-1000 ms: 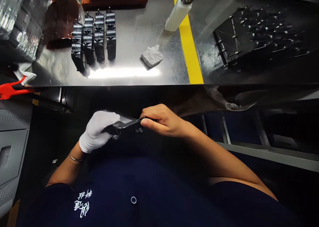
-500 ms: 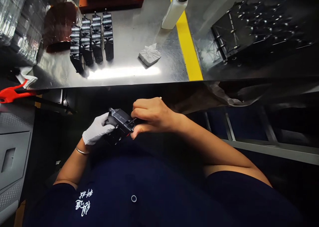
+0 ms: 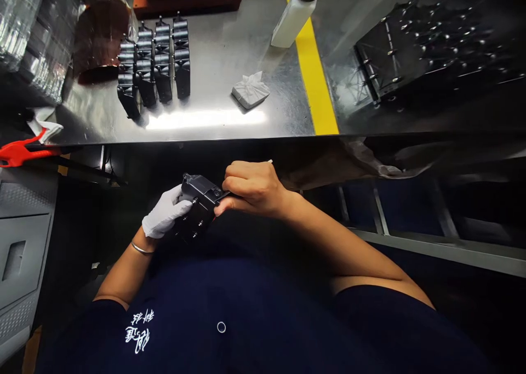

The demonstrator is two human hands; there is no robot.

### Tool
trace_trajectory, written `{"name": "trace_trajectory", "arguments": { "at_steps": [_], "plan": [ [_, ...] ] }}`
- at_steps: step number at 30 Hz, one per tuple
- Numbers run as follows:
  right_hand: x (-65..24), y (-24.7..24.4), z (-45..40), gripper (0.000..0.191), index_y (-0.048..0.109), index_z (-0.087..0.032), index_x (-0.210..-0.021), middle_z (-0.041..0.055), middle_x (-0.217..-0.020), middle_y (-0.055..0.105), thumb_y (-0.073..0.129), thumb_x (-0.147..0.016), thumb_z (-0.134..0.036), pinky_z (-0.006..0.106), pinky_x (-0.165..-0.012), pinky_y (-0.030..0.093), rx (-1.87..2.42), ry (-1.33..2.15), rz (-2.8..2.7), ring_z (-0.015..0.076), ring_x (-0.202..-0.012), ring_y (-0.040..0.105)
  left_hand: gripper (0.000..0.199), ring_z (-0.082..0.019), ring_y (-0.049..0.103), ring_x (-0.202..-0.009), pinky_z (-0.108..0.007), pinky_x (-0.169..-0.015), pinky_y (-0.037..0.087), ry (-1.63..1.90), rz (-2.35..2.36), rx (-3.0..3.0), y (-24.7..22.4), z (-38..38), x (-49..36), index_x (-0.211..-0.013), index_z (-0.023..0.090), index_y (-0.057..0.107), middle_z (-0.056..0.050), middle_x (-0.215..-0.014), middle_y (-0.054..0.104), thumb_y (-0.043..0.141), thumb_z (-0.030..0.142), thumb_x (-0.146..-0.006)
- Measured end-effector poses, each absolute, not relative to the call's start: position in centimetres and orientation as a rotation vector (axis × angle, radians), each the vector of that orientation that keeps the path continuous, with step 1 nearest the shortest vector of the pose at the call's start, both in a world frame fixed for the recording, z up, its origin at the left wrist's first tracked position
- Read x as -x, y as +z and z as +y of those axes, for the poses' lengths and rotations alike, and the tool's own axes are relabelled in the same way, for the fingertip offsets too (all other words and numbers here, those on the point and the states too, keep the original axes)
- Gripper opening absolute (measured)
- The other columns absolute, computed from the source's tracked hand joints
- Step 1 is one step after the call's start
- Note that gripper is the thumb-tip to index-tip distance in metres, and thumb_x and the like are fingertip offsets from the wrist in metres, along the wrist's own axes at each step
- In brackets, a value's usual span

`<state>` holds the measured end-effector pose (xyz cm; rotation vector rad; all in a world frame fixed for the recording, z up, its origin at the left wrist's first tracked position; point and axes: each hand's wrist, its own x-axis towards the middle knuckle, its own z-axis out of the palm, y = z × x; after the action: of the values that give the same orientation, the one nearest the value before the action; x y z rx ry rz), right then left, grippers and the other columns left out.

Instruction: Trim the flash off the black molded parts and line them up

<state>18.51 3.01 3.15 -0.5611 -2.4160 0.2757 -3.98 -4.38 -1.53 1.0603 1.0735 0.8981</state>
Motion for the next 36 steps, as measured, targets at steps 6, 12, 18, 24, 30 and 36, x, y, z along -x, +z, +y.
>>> {"name": "trace_trajectory", "arguments": {
  "at_steps": [6, 12, 18, 24, 30, 36],
  "plan": [
    [-19.1, 3.1, 3.2, 0.061, 0.035, -0.019, -0.051, -0.0048, -0.047, 0.035, 0.05, -0.088, -0.065, 0.026, -0.046, 0.02, 0.408, 0.779, -2.474, 0.0065, -0.044, 0.029, 0.069, -0.023, 0.065, -0.091, -0.029, -0.08, 0.049, 0.829, 1.019, -0.997, -2.2, -4.7, 4.5, -0.119, 0.014, 0.067, -0.01, -0.104, 0.072, 0.076, 0.06, -0.068],
    [-19.0, 3.5, 2.8, 0.054, 0.058, -0.018, -0.064, -0.0013, -0.056, 0.053, 0.062, -0.078, -0.069, 0.024, -0.048, 0.029, 0.731, 1.044, -2.243, 0.0077, -0.049, 0.043, 0.06, -0.026, 0.067, -0.098, -0.033, -0.085, 0.053, 0.746, 1.129, -1.216, -0.3, -3.8, 5.0, -0.123, 0.016, 0.066, -0.009, -0.109, 0.073, 0.076, 0.048, -0.073],
    [-18.2, 3.0, 2.6, 0.048, 0.055, -0.016, -0.054, -0.0034, -0.049, 0.045, 0.069, -0.075, -0.056, 0.025, -0.048, 0.024, 1.064, 1.161, -2.157, 0.0065, -0.048, 0.037, 0.051, -0.024, 0.065, -0.108, -0.037, -0.102, 0.048, 0.914, 1.347, -1.527, 1.3, -2.7, 5.0, -0.122, 0.023, 0.067, -0.008, -0.118, 0.07, 0.079, 0.034, -0.073],
    [-18.2, -0.8, 2.2, 0.063, 0.036, -0.019, -0.048, -0.0058, -0.047, 0.03, 0.063, -0.073, -0.07, 0.024, -0.046, 0.023, 1.25, 1.263, -1.387, 0.0058, -0.047, 0.026, 0.061, -0.022, 0.061, -0.118, -0.04, -0.102, 0.048, 1.517, 1.441, -0.672, -1.6, -4.2, 4.9, -0.128, 0.028, 0.056, -0.009, -0.13, 0.062, 0.077, 0.047, -0.074],
    [-14.3, -3.2, -1.0, 0.061, 0.049, -0.018, -0.053, -0.0041, -0.051, 0.039, 0.065, -0.07, -0.074, 0.024, -0.047, 0.029, 1.284, 1.337, -1.475, 0.0069, -0.05, 0.034, 0.024, -0.016, 0.069, -0.097, -0.031, -0.088, 0.056, 1.313, 0.978, -0.102, -1.0, -4.5, 1.3, -0.108, 0.02, 0.067, -0.006, -0.108, 0.073, 0.066, 0.022, -0.084],
    [-14.4, -3.5, -0.8, 0.058, 0.072, -0.02, -0.087, 0.0013, -0.071, 0.057, 0.044, -0.088, -0.07, 0.028, -0.064, 0.047, 1.228, 1.238, -1.277, 0.0127, -0.068, 0.055, 0.021, -0.013, 0.071, -0.081, -0.036, -0.086, 0.059, 1.235, 1.062, 0.187, 1.1, -3.5, 0.3, -0.096, 0.017, 0.069, -0.001, -0.083, 0.074, 0.048, 0.014, -0.094]
  ]
}}
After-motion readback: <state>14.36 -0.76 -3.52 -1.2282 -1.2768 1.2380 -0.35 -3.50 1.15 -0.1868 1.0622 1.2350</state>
